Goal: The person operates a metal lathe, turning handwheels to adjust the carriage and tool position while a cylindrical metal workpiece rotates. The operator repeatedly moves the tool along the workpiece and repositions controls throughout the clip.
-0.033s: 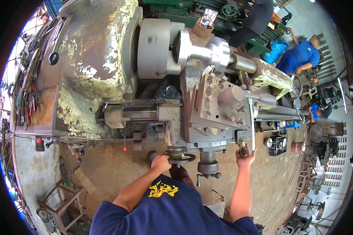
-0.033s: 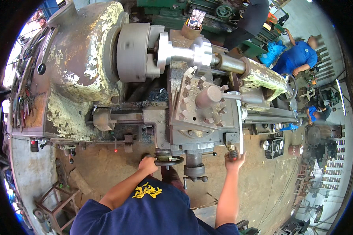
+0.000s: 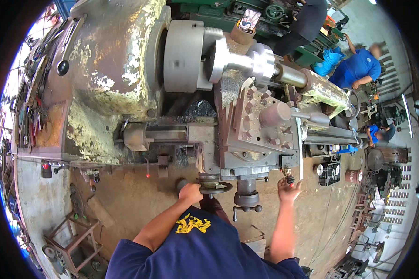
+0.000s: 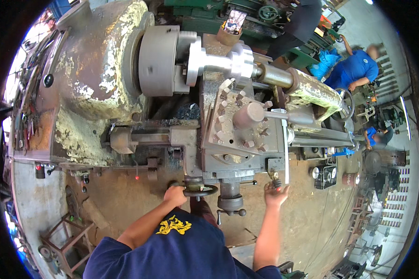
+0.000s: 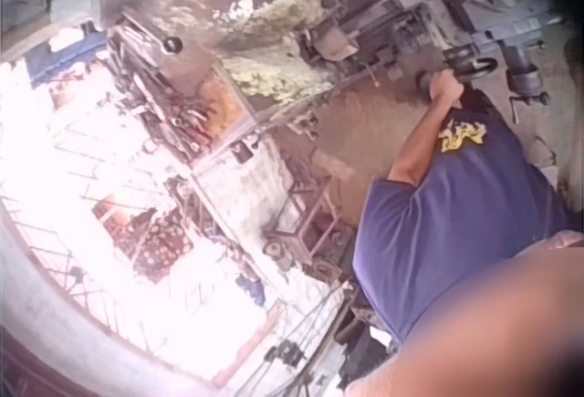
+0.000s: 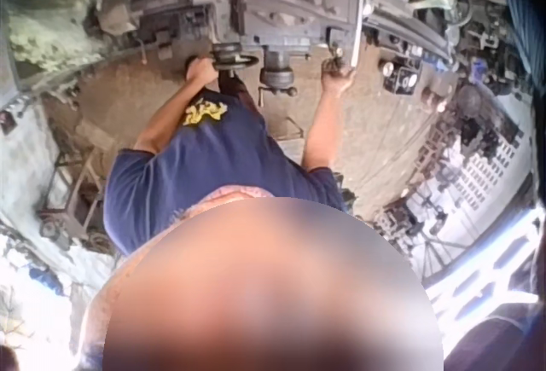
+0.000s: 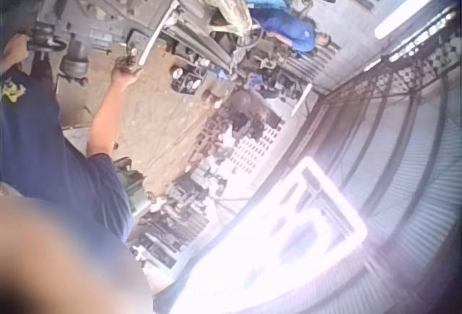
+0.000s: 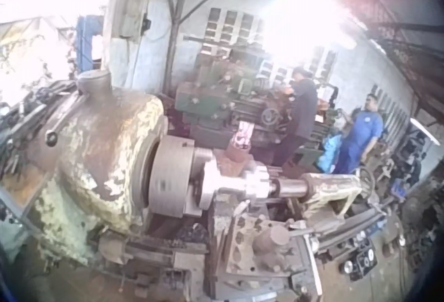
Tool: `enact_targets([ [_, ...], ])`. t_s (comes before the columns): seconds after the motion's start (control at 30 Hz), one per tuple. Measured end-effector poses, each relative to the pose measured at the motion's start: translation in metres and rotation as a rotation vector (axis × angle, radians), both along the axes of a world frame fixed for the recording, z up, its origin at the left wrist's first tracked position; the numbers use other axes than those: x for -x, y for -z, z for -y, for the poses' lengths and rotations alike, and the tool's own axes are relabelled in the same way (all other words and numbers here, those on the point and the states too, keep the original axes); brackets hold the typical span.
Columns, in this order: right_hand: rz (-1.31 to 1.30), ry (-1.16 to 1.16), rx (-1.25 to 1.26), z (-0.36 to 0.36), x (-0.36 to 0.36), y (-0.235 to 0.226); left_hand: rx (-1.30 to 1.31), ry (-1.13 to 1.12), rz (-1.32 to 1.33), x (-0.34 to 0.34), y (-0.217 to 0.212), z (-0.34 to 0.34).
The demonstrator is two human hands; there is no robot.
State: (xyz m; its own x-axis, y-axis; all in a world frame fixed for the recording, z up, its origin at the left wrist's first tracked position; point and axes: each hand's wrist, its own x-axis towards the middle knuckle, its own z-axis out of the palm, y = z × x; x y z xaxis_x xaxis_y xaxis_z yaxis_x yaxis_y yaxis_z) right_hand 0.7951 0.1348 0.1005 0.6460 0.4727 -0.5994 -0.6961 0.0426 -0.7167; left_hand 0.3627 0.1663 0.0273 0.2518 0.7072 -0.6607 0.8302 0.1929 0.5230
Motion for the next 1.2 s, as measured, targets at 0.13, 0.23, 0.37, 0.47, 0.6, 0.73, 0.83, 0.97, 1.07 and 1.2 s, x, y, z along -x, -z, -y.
enact_targets([
  [0.13,-0.311,-0.28,-0.084,0.063,0.058,0.027,-0.027,-0.014,-0.029,-0.004,-0.007,-0.001],
  [0.23,-0.423,-0.635,0.138,0.087,0.092,0.042,-0.008,-0.01,-0.035,-0.003,-0.007,-0.004],
  [0.37,-0.732,-0.895,-0.297,0.085,0.107,0.054,-0.041,0.005,-0.042,-0.002,-0.003,-0.002],
  [0.47,-0.788,-0.936,-0.374,0.079,0.104,0.063,-0.035,0.006,-0.06,-0.005,0.0,-0.001],
  [0.6,-0.842,-0.965,-0.339,0.083,0.097,0.073,-0.007,-0.021,-0.101,-0.009,-0.002,0.002],
  [0.73,-0.749,-0.837,-0.158,0.102,0.086,0.078,-0.043,-0.047,-0.078,-0.009,-0.004,0.0],
  [0.83,-0.713,-0.937,-0.153,0.105,0.074,0.084,0.003,-0.026,-0.088,-0.009,-0.005,0.0],
  [0.97,-0.649,-0.944,-0.118,0.104,0.07,0.077,-0.031,-0.019,-0.071,-0.008,-0.007,0.0],
  [1.07,-0.556,-0.919,-0.066,0.098,0.079,0.06,-0.039,-0.019,-0.058,-0.007,-0.008,0.0],
  [1.2,-0.23,-0.95,0.011,0.079,0.1,0.02,-0.025,-0.066,-0.056,-0.009,-0.014,-0.002],
])
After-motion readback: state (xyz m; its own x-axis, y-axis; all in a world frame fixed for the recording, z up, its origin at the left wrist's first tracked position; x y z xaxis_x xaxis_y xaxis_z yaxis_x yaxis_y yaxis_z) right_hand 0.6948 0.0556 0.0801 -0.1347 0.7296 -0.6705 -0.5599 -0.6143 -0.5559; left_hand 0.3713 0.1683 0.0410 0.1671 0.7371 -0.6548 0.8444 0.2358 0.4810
